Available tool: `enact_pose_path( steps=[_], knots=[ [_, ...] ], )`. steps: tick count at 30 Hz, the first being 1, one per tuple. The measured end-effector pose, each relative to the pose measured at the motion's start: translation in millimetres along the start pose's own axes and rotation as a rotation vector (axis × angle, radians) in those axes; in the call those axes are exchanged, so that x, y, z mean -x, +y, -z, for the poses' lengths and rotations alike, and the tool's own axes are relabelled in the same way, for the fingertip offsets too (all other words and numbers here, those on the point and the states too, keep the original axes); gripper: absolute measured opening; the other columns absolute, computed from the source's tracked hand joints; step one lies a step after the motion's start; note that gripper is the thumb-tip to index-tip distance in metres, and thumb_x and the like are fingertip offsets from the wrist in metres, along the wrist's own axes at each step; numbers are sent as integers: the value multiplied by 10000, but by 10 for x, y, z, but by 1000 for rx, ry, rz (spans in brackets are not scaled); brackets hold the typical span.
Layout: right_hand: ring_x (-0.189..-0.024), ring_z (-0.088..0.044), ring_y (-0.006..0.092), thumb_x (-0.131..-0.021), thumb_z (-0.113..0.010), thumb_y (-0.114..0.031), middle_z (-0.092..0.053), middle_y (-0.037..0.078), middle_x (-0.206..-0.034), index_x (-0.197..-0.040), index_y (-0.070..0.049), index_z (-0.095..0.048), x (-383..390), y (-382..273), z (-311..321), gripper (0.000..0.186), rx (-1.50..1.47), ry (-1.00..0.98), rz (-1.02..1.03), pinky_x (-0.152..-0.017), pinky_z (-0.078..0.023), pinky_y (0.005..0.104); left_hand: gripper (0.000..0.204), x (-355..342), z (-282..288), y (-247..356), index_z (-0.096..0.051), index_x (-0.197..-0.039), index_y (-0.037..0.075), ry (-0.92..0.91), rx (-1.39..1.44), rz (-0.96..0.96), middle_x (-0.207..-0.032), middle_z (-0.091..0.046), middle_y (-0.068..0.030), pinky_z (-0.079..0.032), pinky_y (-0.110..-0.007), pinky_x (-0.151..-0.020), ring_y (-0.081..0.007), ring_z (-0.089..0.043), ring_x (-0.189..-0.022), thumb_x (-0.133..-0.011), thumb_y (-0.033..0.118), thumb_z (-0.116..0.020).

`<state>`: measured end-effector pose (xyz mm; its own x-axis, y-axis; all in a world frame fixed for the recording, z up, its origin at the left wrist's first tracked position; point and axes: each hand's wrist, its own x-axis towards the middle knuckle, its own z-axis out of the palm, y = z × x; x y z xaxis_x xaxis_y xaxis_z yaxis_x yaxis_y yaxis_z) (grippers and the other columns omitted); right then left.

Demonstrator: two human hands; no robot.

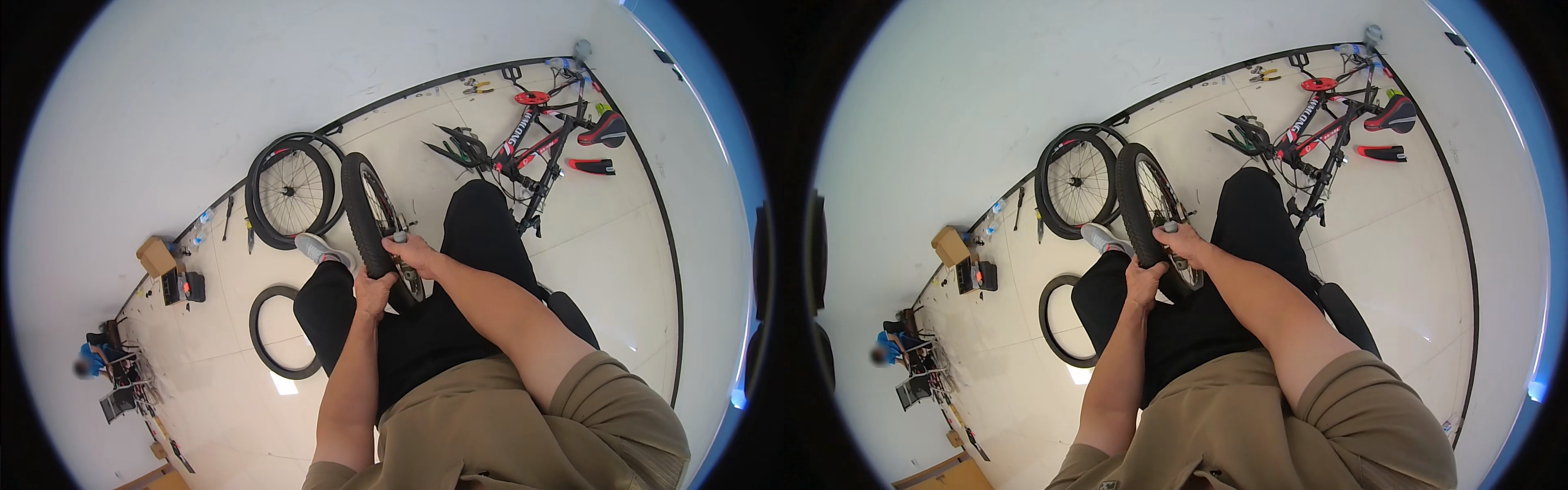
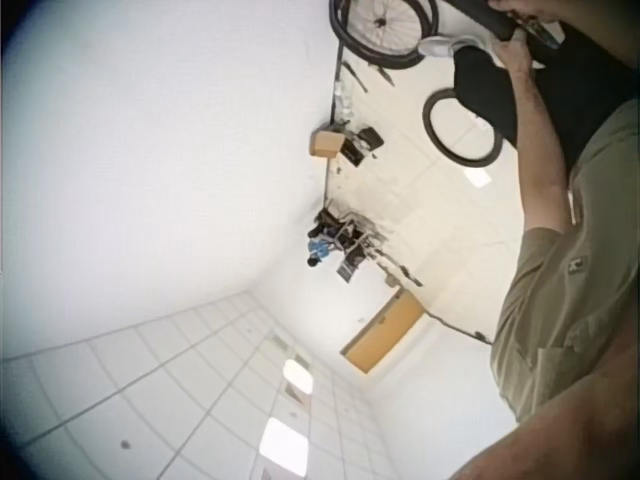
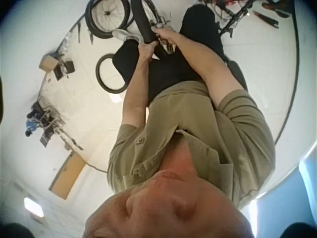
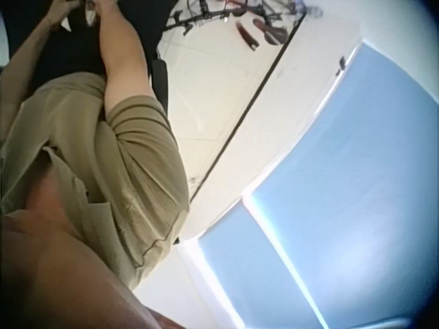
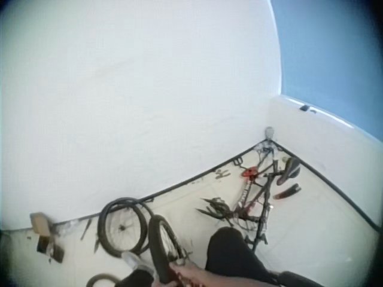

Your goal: The person installs a bicycle tire onto a wheel rim. They use tire levers to pry the tire bead over the rim edge, then press the tire into place by hand around the circumference.

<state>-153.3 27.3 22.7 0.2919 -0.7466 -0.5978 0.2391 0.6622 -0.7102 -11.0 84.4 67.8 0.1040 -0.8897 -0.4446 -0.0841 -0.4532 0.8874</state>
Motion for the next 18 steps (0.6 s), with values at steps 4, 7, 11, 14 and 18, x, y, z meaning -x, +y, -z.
enact_pose_path(
  steps=[4, 7, 11, 14, 18],
  knots=[
    [-1034, -625, 182, -1000, -666, -360, -687, 46, -1174, -1207, -87, -689, -109, 57, 65, 343, -103, -140, -23, -909, -490, 377, 387, -17, 2, 2, -632, -1118, -7, -12, 3, 10, -996, -703, -71, -537, -314, -794, -180, -671, -856, -755, 15, -765],
    [-1026, -631, 189, -1006, -663, -345, -687, 47, -1158, -1191, -81, -686, -53, 36, 9, 324, -167, -178, -61, -889, -506, 388, 391, -4, 49, -31, -632, -1119, -6, 1, 16, 9, -999, -704, -73, -535, -311, -797, -176, -669, -861, -751, 13, -762],
    [-1005, -640, 191, -1004, -668, -326, -684, 45, -1141, -1152, -92, -684, -78, 36, 75, 277, -253, -197, -77, -866, -523, 399, 392, 64, -30, 85, -634, -1115, -11, 5, -1, -17, -997, -700, -72, -531, -313, -794, -176, -662, -857, -747, 21, -763],
    [-986, -647, 187, -1004, -670, -318, -682, 39, -1124, -1107, -103, -681, -115, 44, 155, 238, -305, -227, -99, -843, -534, 404, 397, 121, -81, 194, -637, -1122, -11, 13, -48, -24, -994, -697, -67, -526, -314, -794, -176, -657, -861, -748, 28, -764],
    [-949, -661, 184, -1004, -671, -314, -690, 34, -1053, -1064, -112, -672, -97, 15, 112, 211, -324, -258, -115, -818, -545, 410, 435, 121, -42, 144, -637, -1163, -1, 9, -25, -20, -1010, -698, -66, -523, -308, -814, -173, -654, -887, -748, 43, -759]
  ],
)
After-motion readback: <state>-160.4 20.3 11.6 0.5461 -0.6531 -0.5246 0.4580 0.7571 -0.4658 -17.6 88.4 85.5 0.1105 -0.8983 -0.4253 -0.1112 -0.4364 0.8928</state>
